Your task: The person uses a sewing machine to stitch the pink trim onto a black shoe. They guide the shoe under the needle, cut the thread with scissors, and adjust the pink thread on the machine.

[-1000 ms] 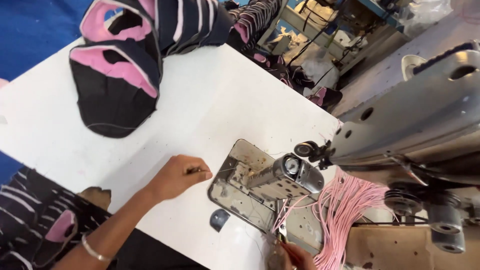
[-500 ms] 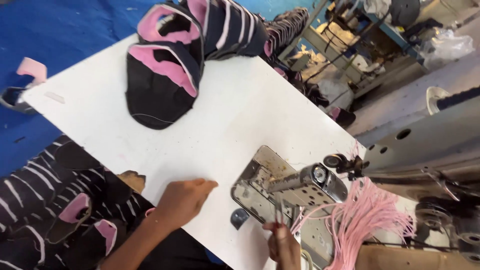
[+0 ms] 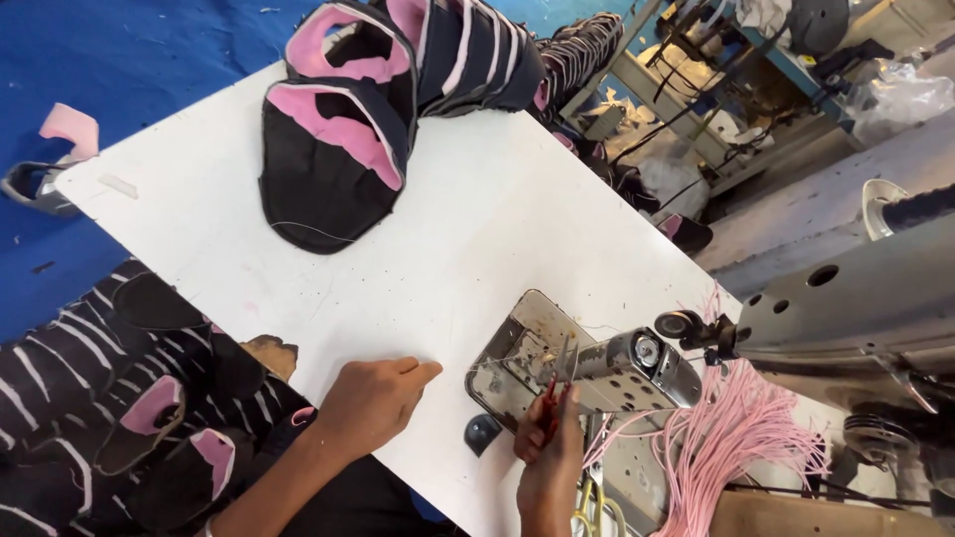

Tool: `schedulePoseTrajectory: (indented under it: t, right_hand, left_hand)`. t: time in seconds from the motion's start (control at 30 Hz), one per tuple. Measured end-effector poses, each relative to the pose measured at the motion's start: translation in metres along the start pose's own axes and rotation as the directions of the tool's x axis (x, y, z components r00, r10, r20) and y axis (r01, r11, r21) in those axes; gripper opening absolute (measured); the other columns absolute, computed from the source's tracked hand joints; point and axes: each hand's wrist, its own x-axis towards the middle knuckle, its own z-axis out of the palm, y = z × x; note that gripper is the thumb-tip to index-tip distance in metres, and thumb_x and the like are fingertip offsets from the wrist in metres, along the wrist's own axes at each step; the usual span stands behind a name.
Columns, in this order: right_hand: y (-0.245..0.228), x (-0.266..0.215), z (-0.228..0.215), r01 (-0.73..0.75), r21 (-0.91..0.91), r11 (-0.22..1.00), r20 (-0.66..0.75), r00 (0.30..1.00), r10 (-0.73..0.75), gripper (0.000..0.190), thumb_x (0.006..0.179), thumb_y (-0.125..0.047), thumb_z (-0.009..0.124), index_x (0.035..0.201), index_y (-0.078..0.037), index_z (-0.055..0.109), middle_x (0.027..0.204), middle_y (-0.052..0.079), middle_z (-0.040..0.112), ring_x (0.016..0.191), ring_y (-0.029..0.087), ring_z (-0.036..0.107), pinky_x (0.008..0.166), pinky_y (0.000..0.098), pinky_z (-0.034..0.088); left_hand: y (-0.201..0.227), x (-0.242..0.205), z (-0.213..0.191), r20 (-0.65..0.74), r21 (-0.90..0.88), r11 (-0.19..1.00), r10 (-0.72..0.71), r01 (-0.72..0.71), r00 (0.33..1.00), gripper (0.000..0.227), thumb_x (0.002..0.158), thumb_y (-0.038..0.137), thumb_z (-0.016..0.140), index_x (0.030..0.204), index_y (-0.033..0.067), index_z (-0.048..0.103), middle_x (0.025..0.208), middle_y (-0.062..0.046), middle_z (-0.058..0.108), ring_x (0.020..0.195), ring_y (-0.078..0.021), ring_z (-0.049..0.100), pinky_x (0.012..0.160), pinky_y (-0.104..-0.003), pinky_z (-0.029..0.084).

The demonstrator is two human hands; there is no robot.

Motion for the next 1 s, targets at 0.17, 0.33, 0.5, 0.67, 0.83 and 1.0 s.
schedulePoseTrajectory:
  t: [0.17, 0.33, 0.5, 0.67, 0.83, 1.0]
  right_hand:
    - [0.012, -0.001, -0.026, 0.066, -0.039, 0.997, -0.020, 0.998, -0.067, 0.056, 0.100, -0.059, 0.047, 0.076, -0.008, 0.047, 0.054, -0.003, 0.030, 0.043, 0.010, 0.023, 0.041, 0.0298, 0.017]
    - [0.012, 0.007, -0.033, 0.108, -0.163, 0.981, -0.119, 0.985, -0.129, 0.029, 0.102, -0.044, 0.060, 0.098, -0.019, 0.074, 0.060, -0.006, 0.032, 0.049, 0.007, 0.024, 0.045, 0.0291, 0.016]
    - [0.010, 0.019, -0.014, 0.246, -0.237, 0.940, 0.020, 0.969, -0.248, 0.050, 0.101, -0.047, 0.058, 0.066, -0.013, 0.042, 0.054, -0.004, 0.031, 0.045, 0.010, 0.022, 0.042, 0.0322, 0.016]
    - [0.051, 0.040, -0.127, 0.268, -0.288, 0.919, -0.045, 0.955, -0.293, 0.047, 0.100, -0.044, 0.051, 0.073, -0.007, 0.061, 0.051, -0.002, 0.044, 0.044, 0.010, 0.037, 0.043, 0.0302, 0.025]
    - [0.092, 0.062, -0.284, 0.293, -0.611, 0.735, -0.364, 0.720, -0.590, 0.052, 0.111, -0.038, 0.062, 0.086, 0.008, 0.064, 0.053, 0.005, 0.045, 0.053, 0.011, 0.038, 0.051, 0.0295, 0.028]
    - [0.058, 0.070, -0.329, 0.251, -0.890, 0.381, -0.235, 0.463, -0.854, 0.047, 0.095, -0.036, 0.073, 0.114, 0.006, 0.063, 0.071, 0.009, 0.058, 0.057, 0.017, 0.052, 0.051, 0.0283, 0.042]
  left_hand:
    - [0.000, 0.001, -0.002, 0.039, 0.056, 0.998, -0.026, 0.024, 0.999, 0.027, 0.087, 0.006, 0.067, 0.112, 0.0050, 0.076, 0.080, -0.008, 0.077, 0.054, -0.0178, 0.068, 0.050, -0.032, 0.054]
    - [0.004, 0.001, -0.003, 0.029, 0.032, 0.999, -0.025, 0.024, 0.999, 0.024, 0.090, 0.010, 0.067, 0.111, 0.0050, 0.076, 0.078, -0.008, 0.077, 0.053, -0.0178, 0.068, 0.050, -0.032, 0.053]
    - [0.000, -0.001, 0.001, 0.063, 0.021, 1.000, -0.018, 0.016, 0.998, 0.028, 0.087, 0.010, 0.067, 0.112, 0.0108, 0.077, 0.085, -0.007, 0.079, 0.056, -0.0187, 0.069, 0.052, -0.034, 0.054]
    - [0.001, 0.030, -0.027, 0.291, 0.030, 0.997, -0.077, 0.071, 0.954, 0.039, 0.086, 0.005, 0.065, 0.123, 0.0161, 0.073, 0.096, -0.007, 0.078, 0.081, -0.0243, 0.074, 0.075, -0.040, 0.058]
    - [0.017, 0.163, -0.048, 0.493, 0.146, 0.989, -0.084, 0.012, 0.866, 0.024, 0.105, 0.021, 0.052, 0.121, 0.0157, 0.069, 0.110, -0.010, 0.073, 0.101, -0.0248, 0.071, 0.098, -0.043, 0.053]
    - [0.128, 0.218, -0.063, -0.584, 0.042, 0.942, 0.293, -0.332, 0.758, 0.071, 0.096, 0.013, 0.069, 0.156, 0.0129, 0.033, 0.134, -0.021, 0.057, 0.126, -0.0351, 0.054, 0.111, -0.048, 0.044]
